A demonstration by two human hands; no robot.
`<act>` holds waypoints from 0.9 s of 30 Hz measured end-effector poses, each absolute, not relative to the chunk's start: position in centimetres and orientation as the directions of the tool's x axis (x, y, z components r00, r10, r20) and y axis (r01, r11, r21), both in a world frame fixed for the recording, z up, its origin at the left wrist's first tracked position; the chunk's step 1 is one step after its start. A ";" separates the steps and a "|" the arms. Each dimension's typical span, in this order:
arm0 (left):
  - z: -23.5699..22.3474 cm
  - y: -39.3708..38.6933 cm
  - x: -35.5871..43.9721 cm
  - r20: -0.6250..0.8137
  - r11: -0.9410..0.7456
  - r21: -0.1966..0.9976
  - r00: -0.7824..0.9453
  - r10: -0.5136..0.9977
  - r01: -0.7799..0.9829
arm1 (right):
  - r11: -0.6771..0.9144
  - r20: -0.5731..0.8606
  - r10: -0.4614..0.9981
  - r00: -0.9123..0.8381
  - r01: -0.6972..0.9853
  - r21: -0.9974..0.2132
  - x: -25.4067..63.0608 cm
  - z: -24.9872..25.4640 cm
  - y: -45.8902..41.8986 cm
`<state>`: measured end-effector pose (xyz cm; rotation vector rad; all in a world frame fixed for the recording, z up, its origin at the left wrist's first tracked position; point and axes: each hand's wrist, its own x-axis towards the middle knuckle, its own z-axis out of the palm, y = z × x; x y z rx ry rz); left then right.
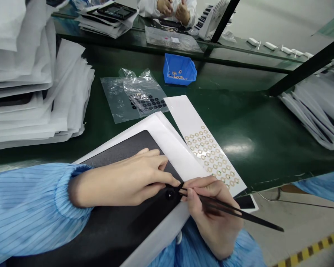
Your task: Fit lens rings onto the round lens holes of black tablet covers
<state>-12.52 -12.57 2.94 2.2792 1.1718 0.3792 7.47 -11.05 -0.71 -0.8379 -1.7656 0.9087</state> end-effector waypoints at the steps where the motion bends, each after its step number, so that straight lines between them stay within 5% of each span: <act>1: 2.9 -12.6 -12.5 0.003 -0.475 0.584 0.583 0.812 0.658 | 0.492 0.433 0.846 -0.310 0.141 -0.859 7.4 -0.7 -11.1; 27: 3.2 -12.5 -12.6 -0.028 -0.448 0.593 0.573 0.819 0.669 | 0.460 0.416 0.850 -0.322 0.071 -0.885 7.5 -1.0 -10.8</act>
